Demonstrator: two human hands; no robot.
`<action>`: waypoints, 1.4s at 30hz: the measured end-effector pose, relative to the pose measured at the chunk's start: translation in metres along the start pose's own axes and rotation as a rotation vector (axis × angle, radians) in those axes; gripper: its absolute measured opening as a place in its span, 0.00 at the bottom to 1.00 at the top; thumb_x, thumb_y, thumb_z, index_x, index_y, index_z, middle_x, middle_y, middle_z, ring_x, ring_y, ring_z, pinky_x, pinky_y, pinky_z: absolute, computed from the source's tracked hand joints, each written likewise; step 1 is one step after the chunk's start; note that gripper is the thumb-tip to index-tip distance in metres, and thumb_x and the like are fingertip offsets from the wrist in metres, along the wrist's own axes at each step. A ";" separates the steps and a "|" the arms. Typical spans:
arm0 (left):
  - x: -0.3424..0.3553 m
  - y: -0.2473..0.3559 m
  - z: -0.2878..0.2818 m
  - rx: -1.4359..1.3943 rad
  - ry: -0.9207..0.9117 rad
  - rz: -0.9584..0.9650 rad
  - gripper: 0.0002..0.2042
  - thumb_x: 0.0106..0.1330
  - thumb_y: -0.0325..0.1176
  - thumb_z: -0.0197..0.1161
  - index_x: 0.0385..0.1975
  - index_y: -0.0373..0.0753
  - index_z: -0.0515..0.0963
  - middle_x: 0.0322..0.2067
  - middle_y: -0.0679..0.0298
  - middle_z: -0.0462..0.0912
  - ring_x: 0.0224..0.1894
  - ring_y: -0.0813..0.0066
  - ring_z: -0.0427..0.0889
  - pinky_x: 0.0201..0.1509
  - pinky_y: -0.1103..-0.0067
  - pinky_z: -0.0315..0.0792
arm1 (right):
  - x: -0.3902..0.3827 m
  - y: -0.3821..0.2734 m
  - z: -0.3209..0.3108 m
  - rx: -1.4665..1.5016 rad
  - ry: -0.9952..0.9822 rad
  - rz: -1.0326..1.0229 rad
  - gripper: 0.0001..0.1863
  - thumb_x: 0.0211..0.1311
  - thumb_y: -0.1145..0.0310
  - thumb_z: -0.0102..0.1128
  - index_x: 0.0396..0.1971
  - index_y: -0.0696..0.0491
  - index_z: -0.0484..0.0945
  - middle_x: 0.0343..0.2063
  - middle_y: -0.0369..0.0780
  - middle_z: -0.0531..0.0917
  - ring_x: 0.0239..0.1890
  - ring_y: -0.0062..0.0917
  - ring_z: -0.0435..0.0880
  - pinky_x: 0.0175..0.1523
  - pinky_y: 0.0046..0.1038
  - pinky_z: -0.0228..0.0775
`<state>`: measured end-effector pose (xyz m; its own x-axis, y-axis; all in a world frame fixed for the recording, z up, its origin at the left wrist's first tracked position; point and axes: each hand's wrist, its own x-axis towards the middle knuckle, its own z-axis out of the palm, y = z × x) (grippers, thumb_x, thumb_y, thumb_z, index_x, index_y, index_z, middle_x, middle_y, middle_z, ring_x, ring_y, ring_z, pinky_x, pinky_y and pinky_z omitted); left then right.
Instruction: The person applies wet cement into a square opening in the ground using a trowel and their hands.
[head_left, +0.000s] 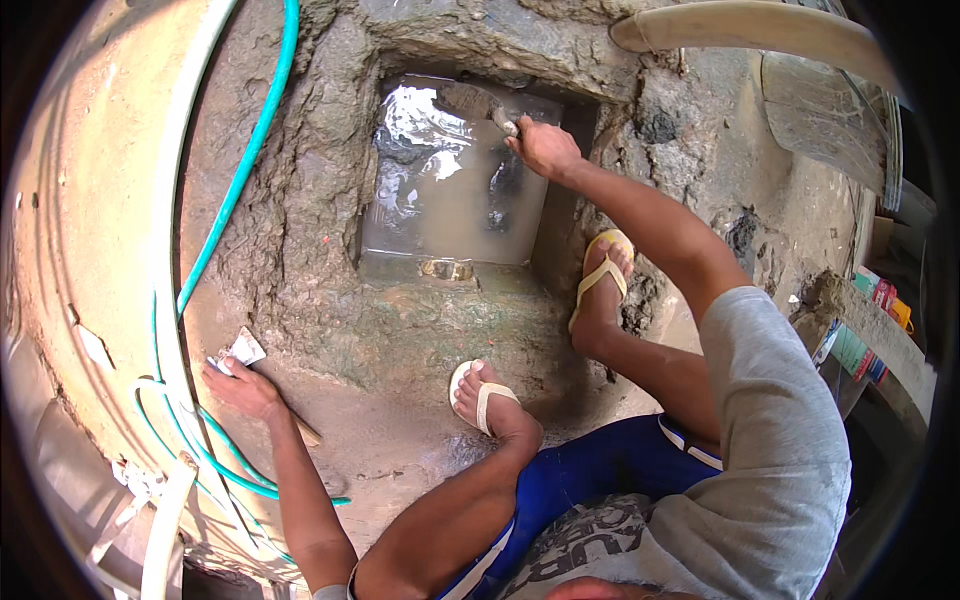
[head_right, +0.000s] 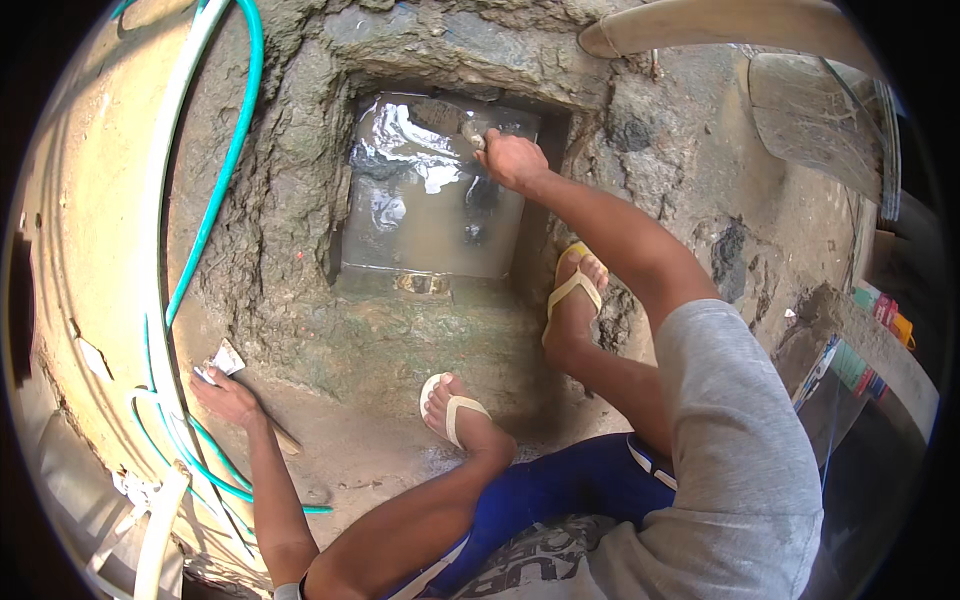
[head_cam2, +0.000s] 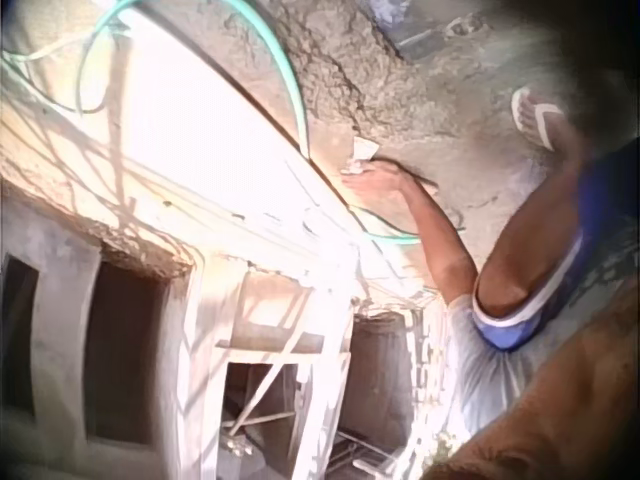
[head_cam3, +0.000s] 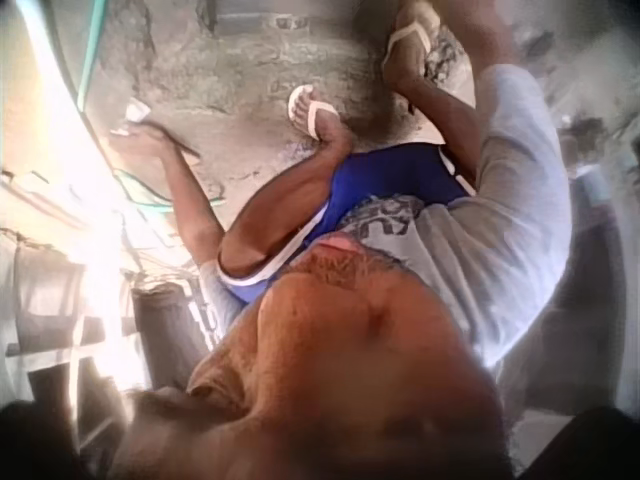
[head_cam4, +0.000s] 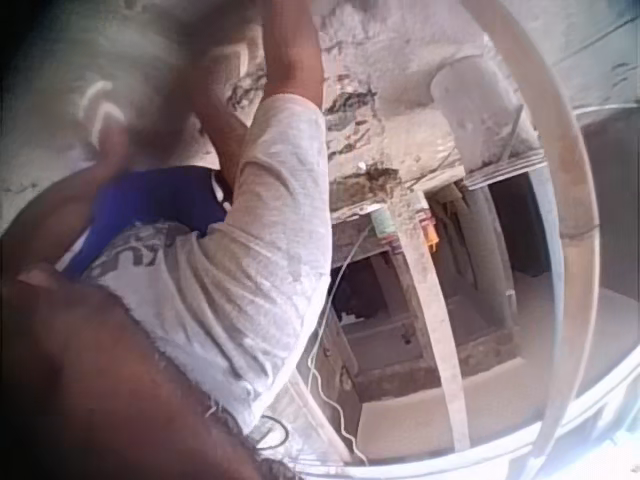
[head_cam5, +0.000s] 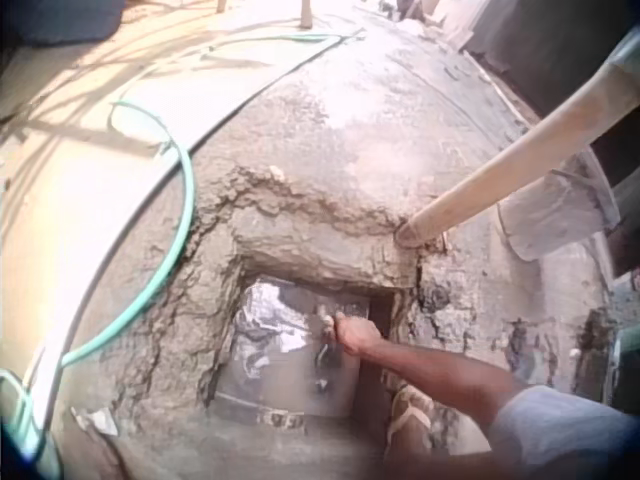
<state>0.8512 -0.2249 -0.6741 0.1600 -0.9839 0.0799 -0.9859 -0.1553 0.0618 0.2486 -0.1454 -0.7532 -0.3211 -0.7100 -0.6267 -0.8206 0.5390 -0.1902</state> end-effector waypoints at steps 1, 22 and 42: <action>0.001 -0.003 -0.002 -0.005 -0.003 -0.010 0.34 0.77 0.56 0.39 0.69 0.31 0.60 0.69 0.41 0.59 0.72 0.45 0.56 0.77 0.57 0.46 | 0.019 -0.017 0.014 0.051 0.020 0.050 0.22 0.72 0.50 0.49 0.48 0.56 0.70 0.41 0.53 0.84 0.48 0.51 0.82 0.52 0.50 0.73; 0.003 -0.007 -0.002 0.003 -0.026 -0.027 0.35 0.77 0.58 0.36 0.71 0.36 0.58 0.71 0.42 0.56 0.74 0.43 0.53 0.78 0.57 0.44 | 0.084 -0.064 0.088 0.140 0.242 0.094 0.18 0.68 0.54 0.55 0.45 0.53 0.74 0.44 0.51 0.83 0.45 0.52 0.82 0.50 0.50 0.74; 0.003 -0.004 -0.002 -0.065 -0.054 -0.020 0.35 0.77 0.58 0.37 0.70 0.32 0.60 0.70 0.40 0.56 0.73 0.42 0.53 0.76 0.57 0.46 | 0.080 -0.034 0.107 0.130 -0.072 -0.035 0.15 0.58 0.65 0.57 0.46 0.48 0.78 0.40 0.49 0.85 0.47 0.48 0.82 0.53 0.47 0.74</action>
<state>0.8555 -0.2270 -0.6721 0.1749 -0.9843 0.0248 -0.9771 -0.1704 0.1275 0.3019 -0.1717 -0.8777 -0.2546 -0.6976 -0.6697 -0.7608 0.5720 -0.3066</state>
